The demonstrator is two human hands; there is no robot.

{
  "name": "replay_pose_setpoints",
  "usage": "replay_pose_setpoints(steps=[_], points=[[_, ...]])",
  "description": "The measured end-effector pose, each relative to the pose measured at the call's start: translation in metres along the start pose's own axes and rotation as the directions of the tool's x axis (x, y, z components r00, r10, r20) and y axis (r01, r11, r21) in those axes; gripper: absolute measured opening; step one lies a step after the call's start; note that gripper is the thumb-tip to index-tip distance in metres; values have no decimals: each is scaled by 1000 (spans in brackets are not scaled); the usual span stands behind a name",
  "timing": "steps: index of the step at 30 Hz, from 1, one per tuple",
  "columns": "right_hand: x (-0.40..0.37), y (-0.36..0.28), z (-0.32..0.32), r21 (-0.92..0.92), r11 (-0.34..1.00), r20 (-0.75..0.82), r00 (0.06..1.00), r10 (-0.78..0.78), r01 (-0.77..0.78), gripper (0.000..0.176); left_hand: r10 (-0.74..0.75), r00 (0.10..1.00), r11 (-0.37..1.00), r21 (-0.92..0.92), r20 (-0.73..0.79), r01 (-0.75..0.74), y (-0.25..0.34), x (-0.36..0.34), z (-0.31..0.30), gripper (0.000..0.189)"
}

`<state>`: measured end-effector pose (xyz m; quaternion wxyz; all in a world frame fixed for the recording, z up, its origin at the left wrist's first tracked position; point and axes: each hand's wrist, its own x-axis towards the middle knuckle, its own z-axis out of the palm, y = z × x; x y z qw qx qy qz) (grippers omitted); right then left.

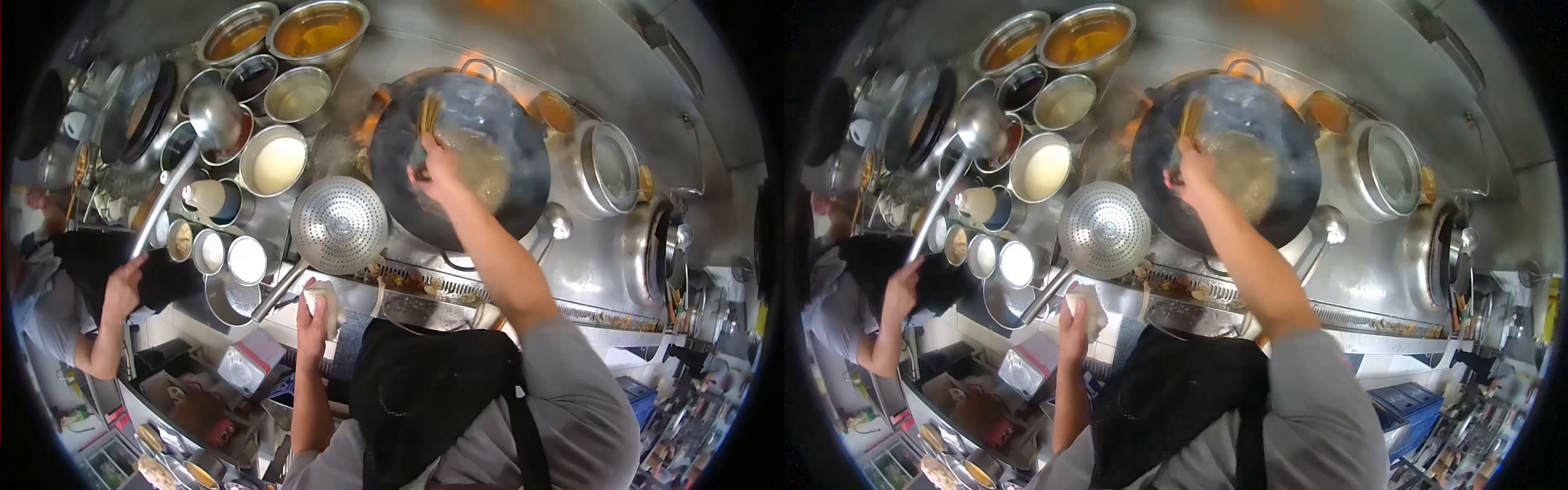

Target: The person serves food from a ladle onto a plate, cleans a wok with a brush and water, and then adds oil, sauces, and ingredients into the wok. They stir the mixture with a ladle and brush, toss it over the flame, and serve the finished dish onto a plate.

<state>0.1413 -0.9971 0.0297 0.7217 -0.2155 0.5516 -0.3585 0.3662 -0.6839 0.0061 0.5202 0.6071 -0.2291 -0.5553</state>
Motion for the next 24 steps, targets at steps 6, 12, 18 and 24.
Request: replay_pose_setpoints(steps=[6,12,18,24], points=[[-16,20,53,110,993,-99,995,-25,36,37,36,999,998,43,11,-36,0,7,-1,52],[25,-11,14,45,987,-251,958,-137,153,43,0,998,997,76,57,-4,7,6,-3,54],[-85,32,-108,-947,-64,319,909,-267,313,65,-26,990,999,30,139,22,18,19,3,45],[-93,-57,-186,-892,-416,-24,937,-348,-177,65,0,997,999,40,74,-3,13,28,-11,47]])
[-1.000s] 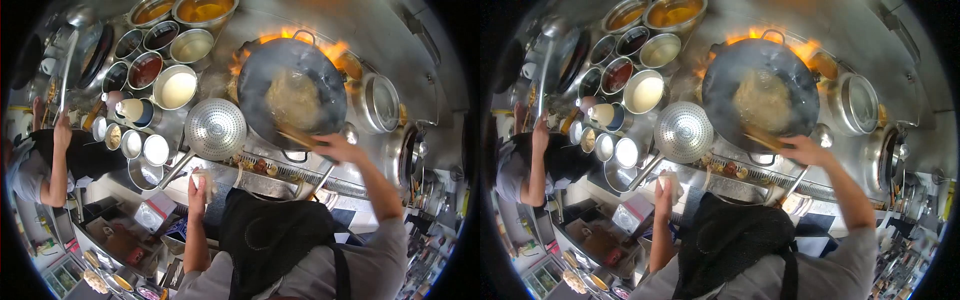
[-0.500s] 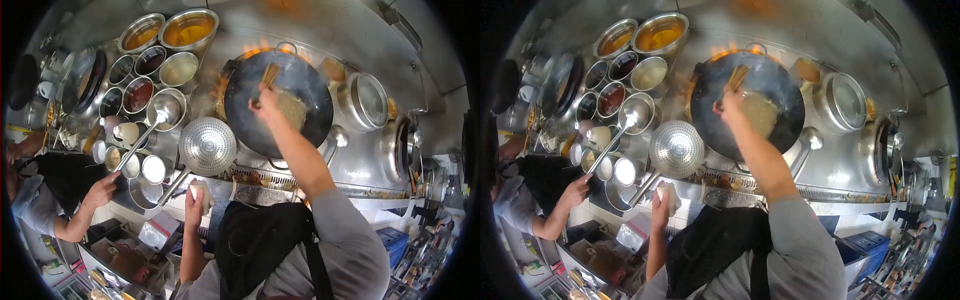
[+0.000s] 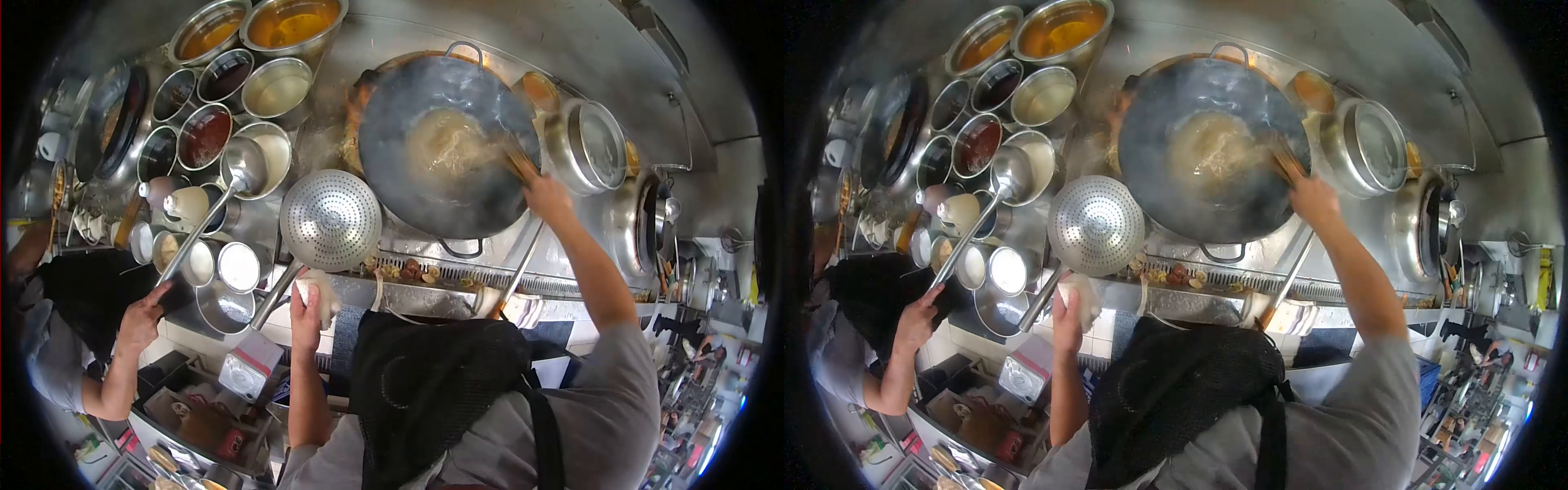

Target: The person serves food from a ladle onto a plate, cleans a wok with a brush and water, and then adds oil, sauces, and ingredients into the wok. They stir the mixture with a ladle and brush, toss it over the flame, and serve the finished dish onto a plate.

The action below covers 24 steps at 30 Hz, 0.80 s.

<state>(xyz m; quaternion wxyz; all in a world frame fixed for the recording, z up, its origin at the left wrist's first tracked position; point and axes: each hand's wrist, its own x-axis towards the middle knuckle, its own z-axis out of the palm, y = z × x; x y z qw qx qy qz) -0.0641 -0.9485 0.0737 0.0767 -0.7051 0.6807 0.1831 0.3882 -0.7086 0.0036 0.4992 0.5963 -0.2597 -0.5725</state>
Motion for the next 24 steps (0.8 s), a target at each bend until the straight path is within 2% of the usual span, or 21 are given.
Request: replay_pose_setpoints(steps=[2,4,5,6,8,10,13,14,16,17,18,20,22,24], points=[[36,-46,0,125,991,-33,998,51,-46,60,40,999,999,-16,-12,-40,-5,3,1,46],[54,-100,21,253,965,-51,995,80,-65,53,-15,1000,1000,9,19,15,3,1,5,46],[59,-117,43,338,933,-53,987,149,-123,48,-13,1000,1000,12,26,13,6,1,8,46],[47,-124,40,342,931,-54,986,158,-130,48,0,999,1000,12,34,0,8,1,12,46],[4,-131,28,534,843,-38,998,-54,66,49,8,998,1000,18,58,-9,9,2,17,47],[-22,-89,33,518,842,77,972,-223,152,67,-79,995,997,-5,61,79,3,1,15,47],[-20,21,6,432,847,234,869,-436,309,61,-25,998,1000,4,59,25,-7,1,9,48],[-15,32,-40,262,956,431,871,-237,131,60,-5,998,1000,2,68,5,-7,0,9,48],[3,13,-102,144,983,512,859,24,-113,63,12,999,1000,13,31,-13,-5,-4,7,48],[37,19,-76,208,975,314,938,-146,83,61,-14,1000,1000,19,25,14,-5,-5,3,50],[66,23,-34,228,933,94,947,-307,279,60,-39,999,999,23,22,39,-5,-6,2,51],[77,-43,12,293,923,-142,966,-214,248,59,-32,999,999,7,16,32,3,-6,12,52],[44,-106,13,326,942,-33,997,-66,73,58,-32,999,999,-8,19,32,1,-6,16,52],[11,-115,31,399,908,-39,992,-118,123,59,-57,996,998,-13,64,58,-12,1,14,51]])
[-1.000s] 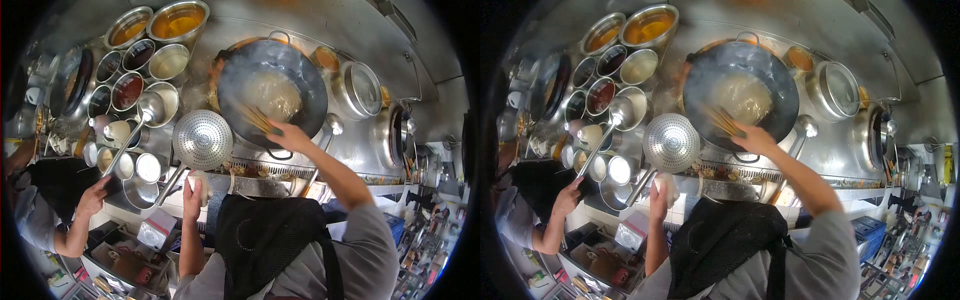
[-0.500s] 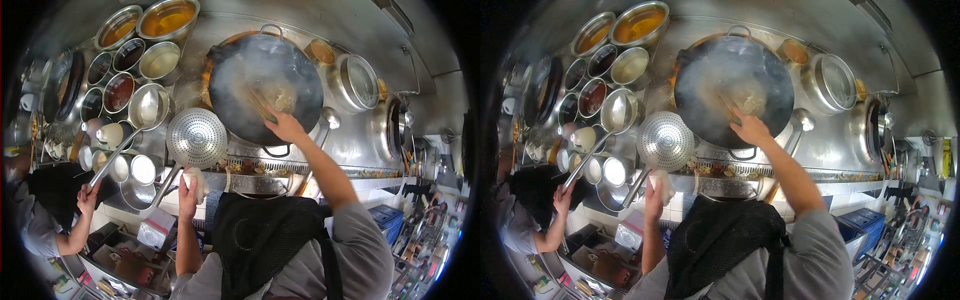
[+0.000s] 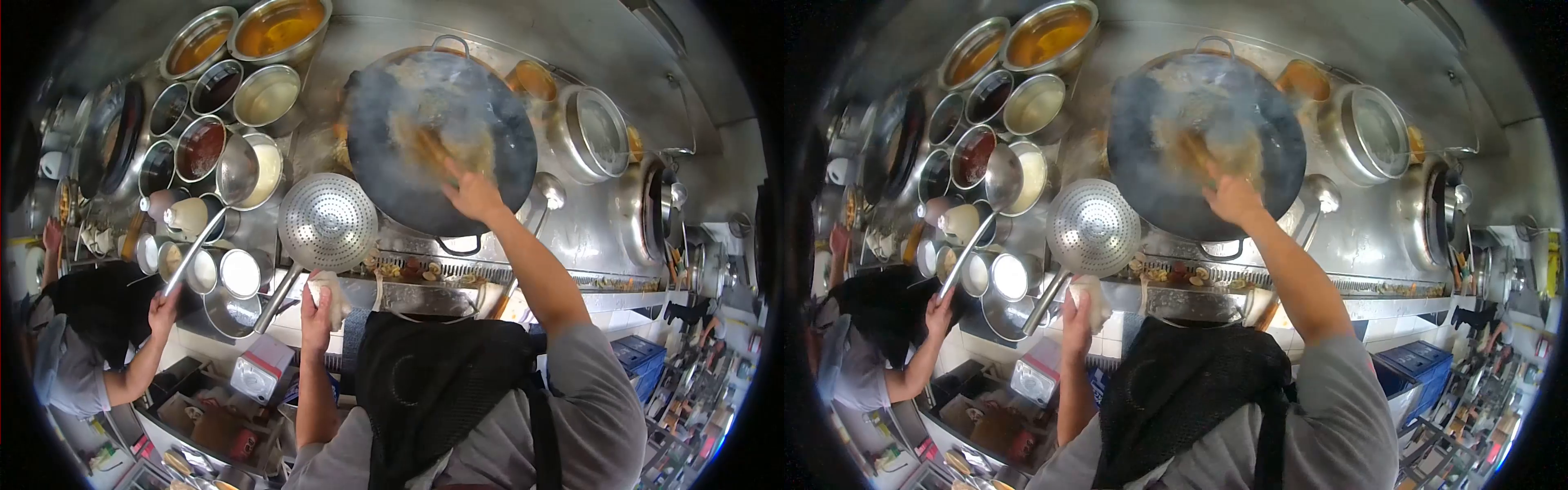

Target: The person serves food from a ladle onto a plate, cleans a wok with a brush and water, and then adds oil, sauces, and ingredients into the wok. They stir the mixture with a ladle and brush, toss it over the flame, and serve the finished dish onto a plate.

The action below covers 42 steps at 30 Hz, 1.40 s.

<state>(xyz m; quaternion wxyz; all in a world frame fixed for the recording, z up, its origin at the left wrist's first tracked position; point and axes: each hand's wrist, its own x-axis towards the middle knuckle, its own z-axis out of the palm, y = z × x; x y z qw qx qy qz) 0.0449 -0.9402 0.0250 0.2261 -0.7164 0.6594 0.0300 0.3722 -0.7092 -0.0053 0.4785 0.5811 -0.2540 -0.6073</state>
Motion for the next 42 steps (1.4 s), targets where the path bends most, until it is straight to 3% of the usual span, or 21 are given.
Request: replay_pose_setpoints(steps=[2,4,6,7,9,11,13,15,16,18,21,22,24,25,27,31,33,36,38,40,42], points=[[-41,13,-21,-74,992,183,979,-85,100,61,-6,1000,1000,-1,5,6,1,3,5,51],[-73,34,-56,-392,918,298,953,61,64,65,-17,1000,1000,-1,-5,17,2,2,7,51],[-50,98,-53,-564,810,103,960,260,-159,66,30,999,999,-28,-29,-31,2,-2,8,49],[-30,99,-50,-567,810,106,962,254,-151,66,30,999,999,-30,-36,-31,-1,-3,5,49],[8,92,-48,-391,911,-19,991,134,-131,64,82,995,997,4,-55,-82,-11,-3,0,47],[37,42,-28,-184,966,-19,983,182,-182,64,72,995,997,1,-66,-72,-9,-6,3,47],[52,23,21,-1,999,-211,977,31,-32,59,32,997,999,-20,-64,-33,0,-9,10,46],[25,-16,3,382,897,170,971,169,-223,66,43,998,999,-8,-35,-43,-5,-6,10,46],[8,-17,-8,387,894,159,971,176,-226,66,51,999,999,-4,-12,-51,-6,-3,10,46],[-22,-1,-25,441,872,444,896,-5,-213,72,50,999,999,-2,16,-50,-4,-1,14,46],[-42,78,-65,260,963,512,837,-195,66,67,40,999,999,-8,26,-40,-3,0,10,47],[-47,68,-120,138,970,716,697,44,-202,68,28,1000,999,17,11,-28,-5,-1,5,47],[-27,82,-171,-160,963,654,708,266,-215,69,43,999,998,34,9,-43,-3,-5,1,48],[-17,74,-183,-280,951,534,802,267,-130,59,18,1000,1000,11,-10,-18,6,-10,4,50],[31,86,-129,-422,882,261,960,-102,208,65,25,999,998,61,-36,-23,7,-15,-2,50],[27,14,2,-249,966,-94,994,47,-69,56,61,997,997,55,-41,-58,9,-10,10,50],[-13,-8,-4,-150,988,77,996,52,-40,61,59,998,995,78,-12,-58,10,-7,13,48],[-64,28,-39,-376,920,295,955,5,111,64,40,999,993,109,4,-40,8,-5,15,48],[-49,95,-47,-631,776,185,975,127,19,58,35,999,994,102,6,-36,5,-5,11,48],[-16,84,-90,-558,822,48,985,166,-111,55,52,999,995,88,2,-52,7,-4,11,48],[32,89,-56,-429,903,16,1000,-13,19,59,32,999,997,67,-22,-30,14,-7,16,48]])
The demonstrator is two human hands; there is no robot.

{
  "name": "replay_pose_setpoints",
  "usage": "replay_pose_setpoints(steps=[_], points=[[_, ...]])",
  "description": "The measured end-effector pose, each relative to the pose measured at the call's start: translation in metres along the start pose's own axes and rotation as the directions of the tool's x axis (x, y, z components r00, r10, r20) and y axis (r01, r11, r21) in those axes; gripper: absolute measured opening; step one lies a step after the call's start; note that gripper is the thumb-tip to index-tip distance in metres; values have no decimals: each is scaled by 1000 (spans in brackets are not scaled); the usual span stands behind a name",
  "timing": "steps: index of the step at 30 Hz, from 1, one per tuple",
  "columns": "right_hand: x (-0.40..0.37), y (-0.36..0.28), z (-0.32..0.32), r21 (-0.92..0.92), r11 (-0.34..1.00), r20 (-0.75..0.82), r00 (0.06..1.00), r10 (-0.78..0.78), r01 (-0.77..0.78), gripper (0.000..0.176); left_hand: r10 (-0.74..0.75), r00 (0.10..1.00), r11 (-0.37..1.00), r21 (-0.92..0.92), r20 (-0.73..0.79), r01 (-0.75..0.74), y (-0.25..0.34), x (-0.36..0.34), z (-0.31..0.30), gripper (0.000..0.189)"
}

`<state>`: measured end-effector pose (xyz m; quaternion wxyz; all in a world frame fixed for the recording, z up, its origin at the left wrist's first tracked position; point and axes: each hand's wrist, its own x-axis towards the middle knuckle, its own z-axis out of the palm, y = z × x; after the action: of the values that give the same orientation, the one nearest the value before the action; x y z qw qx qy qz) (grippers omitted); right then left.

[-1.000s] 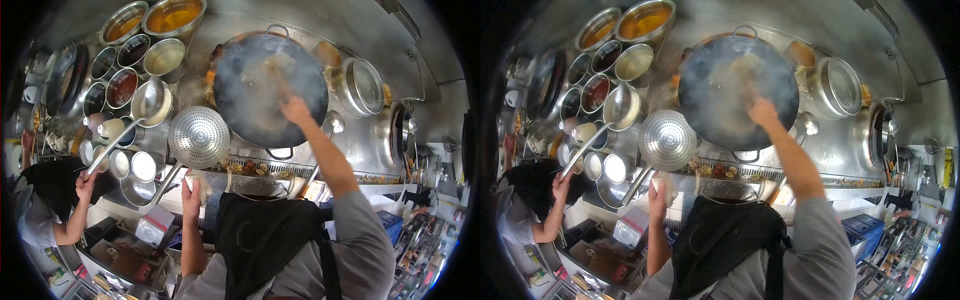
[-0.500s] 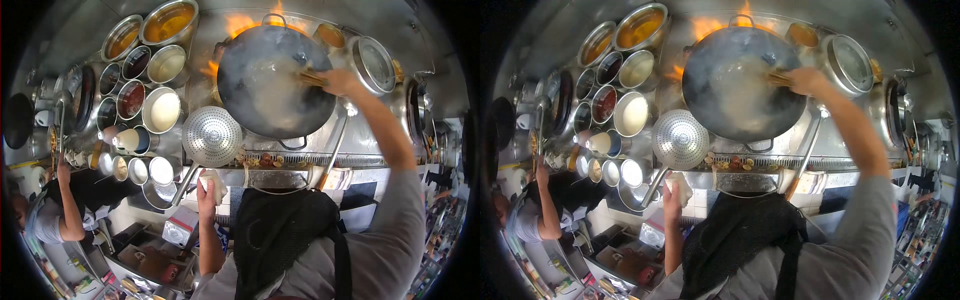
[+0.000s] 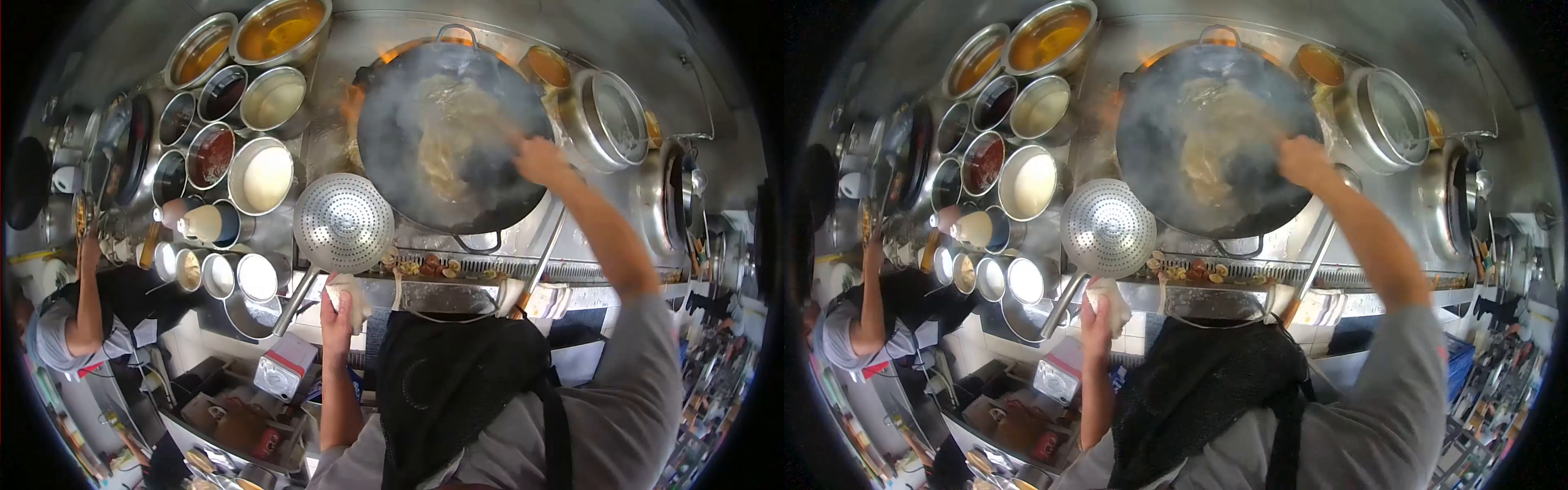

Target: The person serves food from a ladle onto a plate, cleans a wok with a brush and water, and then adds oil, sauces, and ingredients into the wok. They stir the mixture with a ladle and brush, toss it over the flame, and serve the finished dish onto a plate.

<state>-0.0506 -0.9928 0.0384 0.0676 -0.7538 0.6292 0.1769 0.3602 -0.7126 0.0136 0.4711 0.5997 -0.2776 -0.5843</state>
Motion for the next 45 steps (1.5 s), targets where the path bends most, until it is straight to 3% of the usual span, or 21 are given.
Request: replay_pose_setpoints(steps=[2,4,5,7,9,11,13,14,16,20,23,25,29,31,32,33,37,39,40,42,45], points=[[24,-49,21,426,902,-112,994,-20,66,60,20,1000,1000,-13,-5,-21,-3,2,2,48],[17,-99,35,816,577,-69,997,42,33,65,39,999,999,-16,-6,-39,-6,4,5,48],[4,-105,26,817,576,-76,996,41,38,65,26,1000,1000,-16,7,-25,-9,5,5,48],[-26,-108,0,854,480,332,921,-203,-202,75,8,1000,1000,-8,27,-8,-6,4,7,48],[-48,-70,6,831,547,328,883,-334,-102,74,2,998,1000,-16,61,-1,1,4,11,48],[-45,3,52,607,626,-45,808,-587,489,72,23,998,1000,17,50,-24,3,3,9,49],[-69,17,-68,465,875,611,764,-207,-135,71,43,999,998,39,24,-44,0,1,7,49],[-50,21,-60,459,879,616,759,-213,-126,71,52,999,998,24,2,-52,-3,1,4,49],[-23,34,-23,321,933,161,962,-220,160,62,24,999,1000,-11,-35,-24,-9,0,1,51],[-53,-106,-12,98,988,133,983,-129,117,62,15,1000,998,-65,19,-14,2,1,14,53],[-102,-78,-8,46,990,168,976,-137,131,55,17,999,999,-29,44,-16,9,-3,13,52],[-79,-14,37,-184,982,102,993,64,-44,67,-5,1000,1000,-27,8,5,6,-6,7,51],[9,-27,10,104,991,-89,991,98,-88,71,-20,999,997,-74,-42,17,0,-7,2,49],[34,-81,5,767,628,123,991,56,-131,67,-9,998,994,-110,-69,1,0,-4,10,49],[36,-113,11,882,451,123,991,60,-137,66,-9,996,990,-143,-87,-3,0,-2,15,49],[31,-132,17,958,254,123,990,67,-136,65,-23,997,977,-213,-74,7,-4,-1,18,47],[-20,-111,14,979,116,186,963,-196,-166,70,-167,986,931,-323,29,167,-6,10,35,57],[-45,-49,20,786,614,221,890,-398,79,71,-188,969,928,-294,160,229,9,8,43,57],[-41,-8,27,689,712,305,838,-453,134,74,-202,951,912,-310,232,269,12,8,47,57],[-85,29,-67,427,860,620,783,-54,-279,67,-280,912,895,-262,298,361,9,14,57,58],[-86,124,-37,241,965,114,990,80,-105,66,-348,846,851,-242,404,466,3,30,88,50]])
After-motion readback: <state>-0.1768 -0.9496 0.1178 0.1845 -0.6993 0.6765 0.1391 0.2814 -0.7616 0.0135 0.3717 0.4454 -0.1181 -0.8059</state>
